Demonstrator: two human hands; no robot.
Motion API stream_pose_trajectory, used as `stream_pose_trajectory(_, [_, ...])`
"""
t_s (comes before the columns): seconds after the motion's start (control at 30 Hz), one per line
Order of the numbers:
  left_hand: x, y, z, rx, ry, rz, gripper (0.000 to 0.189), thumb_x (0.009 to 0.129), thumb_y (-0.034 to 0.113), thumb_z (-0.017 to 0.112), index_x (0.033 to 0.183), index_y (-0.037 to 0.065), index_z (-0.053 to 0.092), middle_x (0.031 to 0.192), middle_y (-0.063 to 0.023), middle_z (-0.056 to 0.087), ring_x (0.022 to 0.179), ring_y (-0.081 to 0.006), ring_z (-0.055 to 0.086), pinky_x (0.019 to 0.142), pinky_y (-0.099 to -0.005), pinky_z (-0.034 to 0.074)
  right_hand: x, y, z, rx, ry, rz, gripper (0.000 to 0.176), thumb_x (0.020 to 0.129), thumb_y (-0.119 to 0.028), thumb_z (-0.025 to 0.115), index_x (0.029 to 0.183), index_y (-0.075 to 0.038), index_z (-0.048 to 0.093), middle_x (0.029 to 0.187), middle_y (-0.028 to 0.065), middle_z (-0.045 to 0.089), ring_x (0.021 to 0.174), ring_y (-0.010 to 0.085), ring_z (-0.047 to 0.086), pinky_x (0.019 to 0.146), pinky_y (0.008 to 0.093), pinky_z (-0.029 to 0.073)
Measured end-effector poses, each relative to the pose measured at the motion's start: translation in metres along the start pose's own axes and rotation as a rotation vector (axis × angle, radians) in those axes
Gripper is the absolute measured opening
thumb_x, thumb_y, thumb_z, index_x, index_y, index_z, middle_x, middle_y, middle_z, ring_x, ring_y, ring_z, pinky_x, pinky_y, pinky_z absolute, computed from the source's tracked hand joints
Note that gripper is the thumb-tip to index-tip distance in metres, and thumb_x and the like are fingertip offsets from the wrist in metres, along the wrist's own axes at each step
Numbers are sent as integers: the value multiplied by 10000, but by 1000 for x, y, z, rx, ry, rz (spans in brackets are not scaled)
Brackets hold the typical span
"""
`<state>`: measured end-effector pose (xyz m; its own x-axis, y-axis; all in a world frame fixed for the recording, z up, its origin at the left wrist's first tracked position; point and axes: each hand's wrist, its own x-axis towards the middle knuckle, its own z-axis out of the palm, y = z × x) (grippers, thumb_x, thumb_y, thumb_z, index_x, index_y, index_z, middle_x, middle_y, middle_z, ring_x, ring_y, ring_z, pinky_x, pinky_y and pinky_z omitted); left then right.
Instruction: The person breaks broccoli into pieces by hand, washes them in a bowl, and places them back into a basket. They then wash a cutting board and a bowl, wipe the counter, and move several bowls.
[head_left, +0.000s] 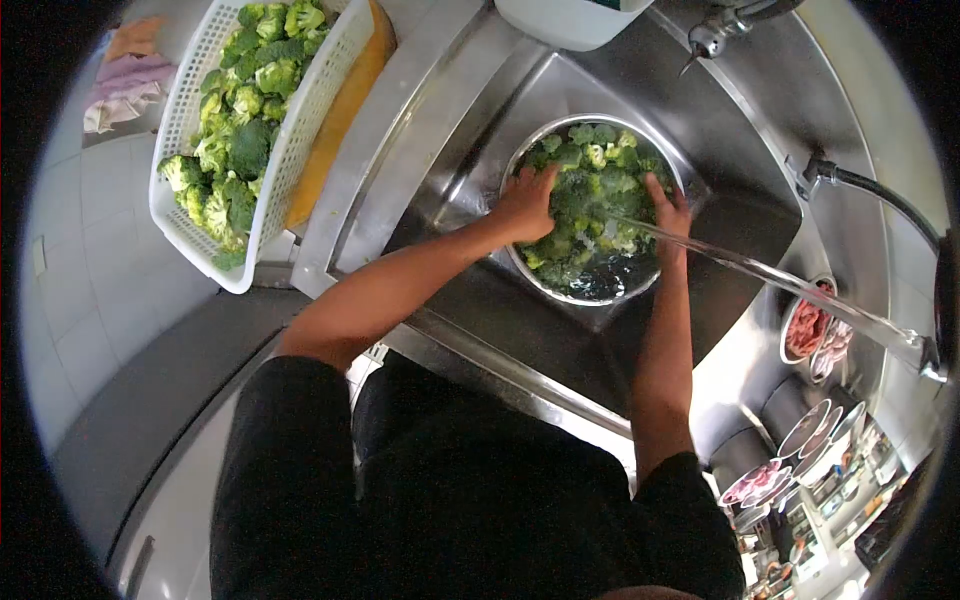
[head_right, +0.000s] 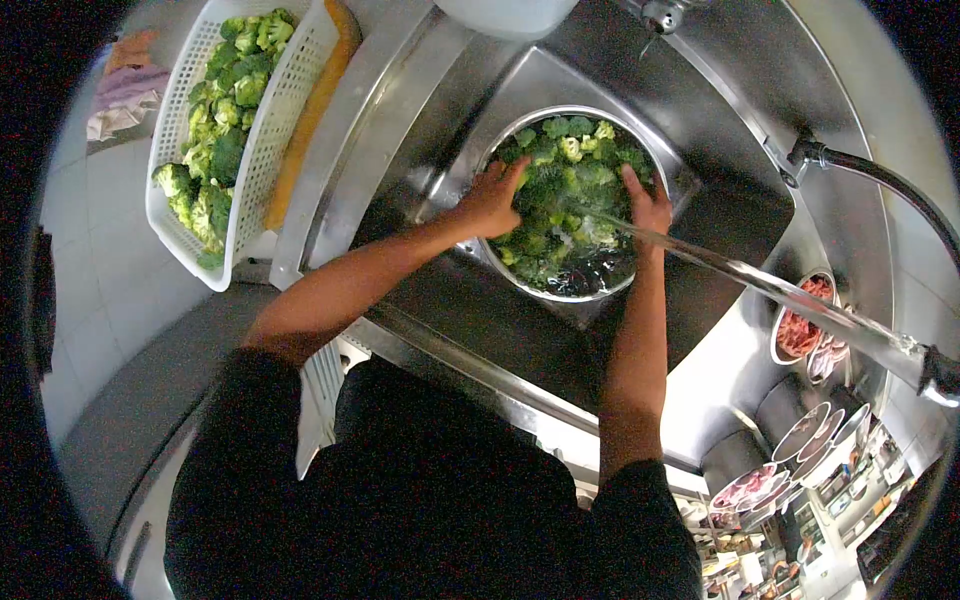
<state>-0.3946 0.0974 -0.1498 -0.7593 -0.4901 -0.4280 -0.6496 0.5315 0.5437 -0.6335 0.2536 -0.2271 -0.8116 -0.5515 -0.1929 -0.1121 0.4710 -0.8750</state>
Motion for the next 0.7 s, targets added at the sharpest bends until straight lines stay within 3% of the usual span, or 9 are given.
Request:
stream_pose_trajectory(0.13, [56,-14,61,-565,14,-202,1141,510,188,850,1398,-34,169,1316,-253,423,1228,-356,420,1019,-395,350,33,46,43,196,-307,319,814,772,-554,648,1336,-6,437,1335,167,456,1231,291,431,1011,386,360])
stream_pose_trajectory(0.2, [69,-19,83,-927,22,-155,1187,454,207,880,1392,-30,192,1302,-229,439,1214,-340,427,1030,-366,339,-7,-23,60,602,-359,575,732,805,-503,646,1348,-61,431,1254,125,532,1173,266,484,983,385,391])
stream_pose_trajectory(0.23, [65,-21,89,-962,65,-76,1097,477,160,855,1367,-33,243,1232,-197,500,1159,-310,475,1005,-352,364,2,16,69,785,-482,542,720,781,-502,667,1332,-96,443,1212,103,557,1111,257,523,937,392,429])
stream_pose_trajectory(0.33, [32,8,42,-1002,-93,-219,1010,486,129,836,1326,-38,299,1183,-178,537,1115,-297,506,953,-352,413,-18,-8,60,751,-405,606,651,792,-467,662,1288,-90,474,1147,74,582,1024,235,562,871,383,467])
stream_pose_trajectory(0.37, [41,6,60,-951,35,-169,957,492,100,821,1306,-19,333,1165,-165,549,1100,-280,512,899,-337,447,-33,-44,55,633,-262,556,564,815,-431,641,1240,-85,511,1114,50,595,958,229,588,823,367,487])
stream_pose_trajectory(0.4, [46,3,78,-981,146,-148,824,484,25,791,1230,27,440,1126,-151,544,1004,-304,564,714,-412,524,-37,-41,51,703,-281,521,541,825,-427,632,1227,-83,520,1115,52,595,961,229,586,827,369,485])
stream_pose_trajectory(0.47, [19,30,45,-1284,-25,-273,878,495,-24,770,1278,95,391,1157,-150,512,999,-359,553,643,-481,547,-37,-39,43,838,-331,438,498,844,-418,614,1202,-80,538,1118,56,594,968,231,583,834,374,480])
stream_pose_trajectory(0.5, [29,25,56,-1220,-27,-223,908,507,-56,750,1301,147,358,1205,-147,472,1006,-400,534,572,-520,556,-41,-48,37,825,-305,405,466,860,-414,596,1177,-76,547,1101,56,601,959,225,588,832,371,481])
stream_pose_trajectory(0.7, [-29,43,-22,-1202,-21,-217,972,541,-67,728,1375,173,291,1234,-152,448,990,-370,546,554,-471,567,-88,-145,28,851,-258,228,352,908,-322,535,1117,-41,573,1034,62,626,915,208,617,805,356,500])
